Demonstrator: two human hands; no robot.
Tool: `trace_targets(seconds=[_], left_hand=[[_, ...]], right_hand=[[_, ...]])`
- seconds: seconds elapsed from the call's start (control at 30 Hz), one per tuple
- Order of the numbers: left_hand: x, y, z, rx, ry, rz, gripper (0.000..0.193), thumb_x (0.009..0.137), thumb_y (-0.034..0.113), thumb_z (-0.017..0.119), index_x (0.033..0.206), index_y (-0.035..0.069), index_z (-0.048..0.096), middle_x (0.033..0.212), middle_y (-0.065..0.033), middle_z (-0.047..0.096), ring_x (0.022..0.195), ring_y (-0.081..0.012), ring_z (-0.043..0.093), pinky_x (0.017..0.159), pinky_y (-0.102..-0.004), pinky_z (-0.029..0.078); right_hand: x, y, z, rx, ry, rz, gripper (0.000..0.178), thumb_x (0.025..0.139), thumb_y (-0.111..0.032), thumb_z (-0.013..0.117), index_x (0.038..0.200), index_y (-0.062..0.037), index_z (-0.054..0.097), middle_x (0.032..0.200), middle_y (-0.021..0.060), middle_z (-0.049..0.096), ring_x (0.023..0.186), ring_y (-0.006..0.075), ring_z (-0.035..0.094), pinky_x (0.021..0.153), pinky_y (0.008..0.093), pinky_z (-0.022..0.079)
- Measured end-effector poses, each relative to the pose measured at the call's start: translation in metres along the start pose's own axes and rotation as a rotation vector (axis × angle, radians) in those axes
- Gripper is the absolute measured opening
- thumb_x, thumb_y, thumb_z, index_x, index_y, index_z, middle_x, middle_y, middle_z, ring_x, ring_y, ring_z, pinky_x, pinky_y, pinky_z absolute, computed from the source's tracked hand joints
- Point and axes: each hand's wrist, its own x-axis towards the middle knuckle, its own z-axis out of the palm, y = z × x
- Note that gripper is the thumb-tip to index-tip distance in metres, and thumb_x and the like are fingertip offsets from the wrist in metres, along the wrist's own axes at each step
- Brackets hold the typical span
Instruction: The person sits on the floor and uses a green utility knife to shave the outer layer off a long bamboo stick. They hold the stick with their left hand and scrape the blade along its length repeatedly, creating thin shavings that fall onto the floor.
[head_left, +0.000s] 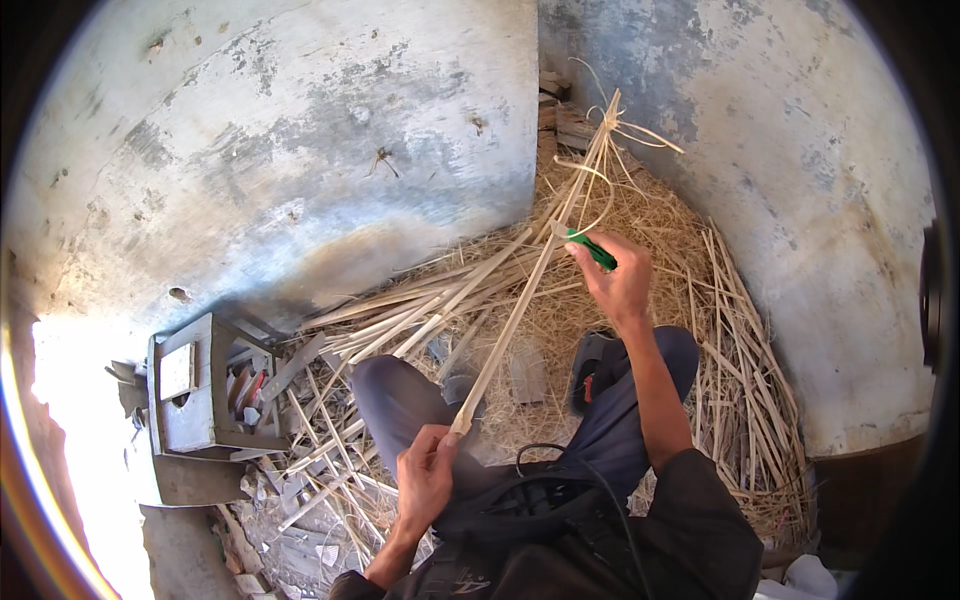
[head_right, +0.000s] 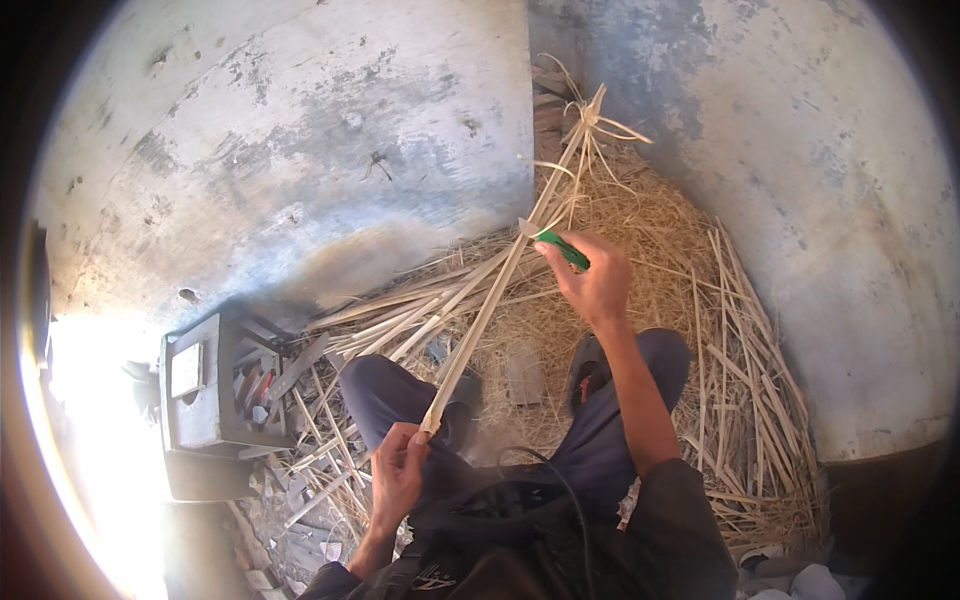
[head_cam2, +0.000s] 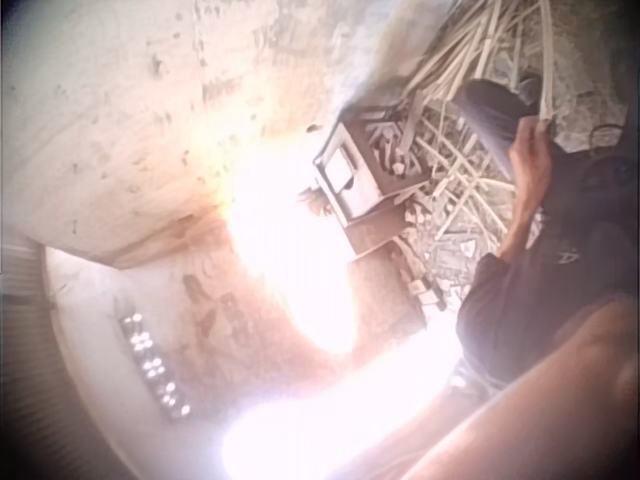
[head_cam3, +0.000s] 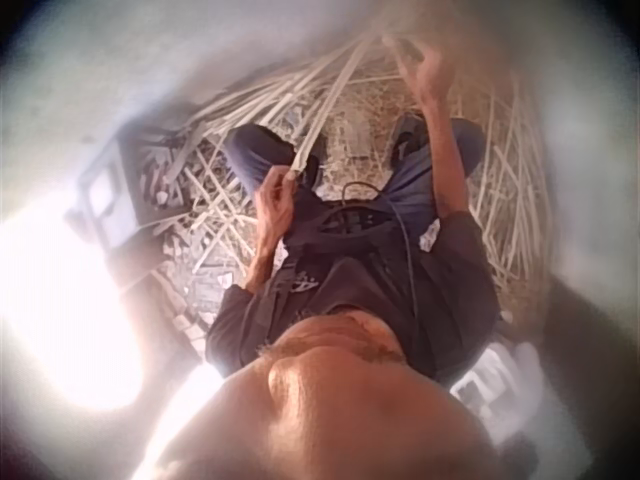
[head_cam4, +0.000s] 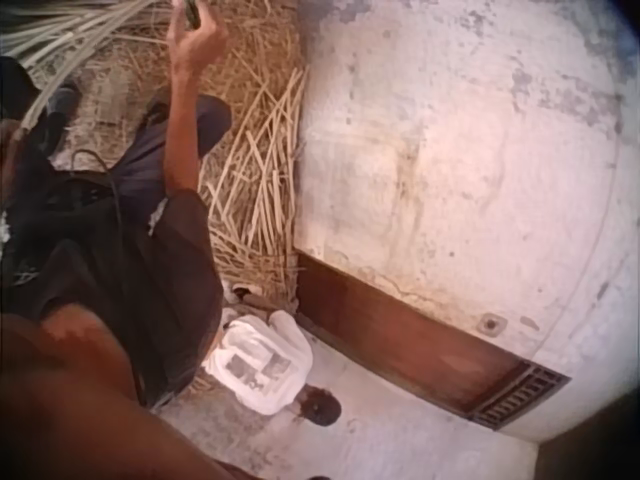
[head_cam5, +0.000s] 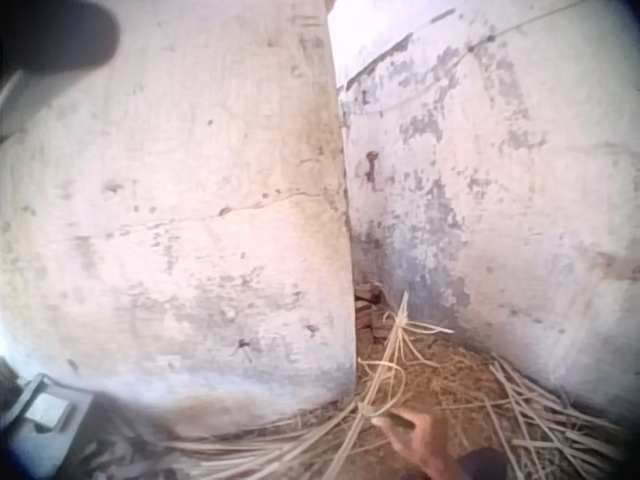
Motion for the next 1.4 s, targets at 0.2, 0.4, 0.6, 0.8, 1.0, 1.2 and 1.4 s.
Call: trace_targets(seconds=[0.2,0.4,0.6,0.8,1.0,1.2,1.4], left_hand=[[-0.016,-0.006,-0.011,0.093,-0.036,-0.029,0.018,0.107,0.015,0.063,0.105,-0.002,0.069,0.072,-0.0087,0.065,0.067,-0.0105,0.059,0.064,-0.0308,0.049],[-0.027,-0.012,-0.021,0.091,-0.050,-0.060,0.018,0.107,0.014,0.062,0.107,-0.002,0.069,0.075,-0.0105,0.068,0.071,-0.0118,0.063,0.069,-0.0308,0.052],[-0.015,-0.025,-0.022,-0.036,-0.039,-0.014,0.022,0.111,0.019,0.061,0.111,-0.002,0.067,0.081,-0.0040,0.068,0.074,-0.0079,0.059,0.067,-0.0279,0.048],[0.013,-0.037,-0.006,-0.199,0.032,0.037,0.025,0.114,0.025,0.057,0.110,0.002,0.064,0.078,0.0025,0.057,0.068,-0.0026,0.047,0.059,-0.0229,0.036],[0.035,-0.016,0.001,-0.261,0.091,0.053,0.025,0.115,0.024,0.056,0.107,0.001,0.063,0.081,0.0017,0.057,0.073,-0.0044,0.048,0.065,-0.0240,0.039],[0.049,0.005,0.008,-0.326,0.047,0.080,0.020,0.111,0.020,0.062,0.114,0.000,0.063,0.088,-0.0003,0.064,0.081,-0.0060,0.054,0.072,-0.0236,0.044],[0.053,0.021,0.025,-0.390,-0.045,0.161,0.022,0.111,0.025,0.064,0.118,0.004,0.063,0.087,0.0010,0.064,0.067,-0.0010,0.050,0.059,-0.0182,0.041]], right_hand=[[0.016,0.021,-0.010,-0.088,0.038,0.106,0.038,0.098,-0.044,0.078,0.106,-0.0077,0.086,0.072,0.0039,0.074,0.060,0.0145,0.065,0.053,0.0308,0.043],[0.019,0.038,-0.014,-0.139,0.044,0.294,0.039,0.099,-0.042,0.078,0.110,-0.0055,0.085,0.063,-0.0008,0.064,0.054,0.0089,0.049,0.051,0.0306,0.031],[0.012,0.029,-0.014,-0.042,-0.211,0.507,0.057,0.099,-0.060,0.070,0.118,-0.0072,0.082,0.079,0.0065,0.071,0.065,0.0139,0.060,0.060,0.0368,0.043],[-0.038,0.016,-0.008,0.054,-0.919,0.281,0.059,0.098,-0.065,0.065,0.122,-0.0123,0.078,0.103,0.0116,0.078,0.093,0.0251,0.075,0.085,0.0433,0.055],[-0.069,-0.015,-0.016,-0.306,-1.190,0.242,0.056,0.098,-0.062,0.066,0.120,-0.0109,0.075,0.099,0.0121,0.079,0.094,0.0321,0.076,0.086,0.0443,0.056],[-0.049,-0.051,-0.026,0.200,-0.622,0.248,0.044,0.101,-0.044,0.070,0.119,-0.0047,0.072,0.090,0.0130,0.076,0.081,0.0287,0.075,0.074,0.0389,0.056],[-0.051,-0.069,-0.020,0.386,-0.423,-0.106,0.033,0.094,-0.031,0.083,0.113,-0.0060,0.074,0.088,0.0088,0.075,0.071,0.0240,0.072,0.062,0.0345,0.055]])
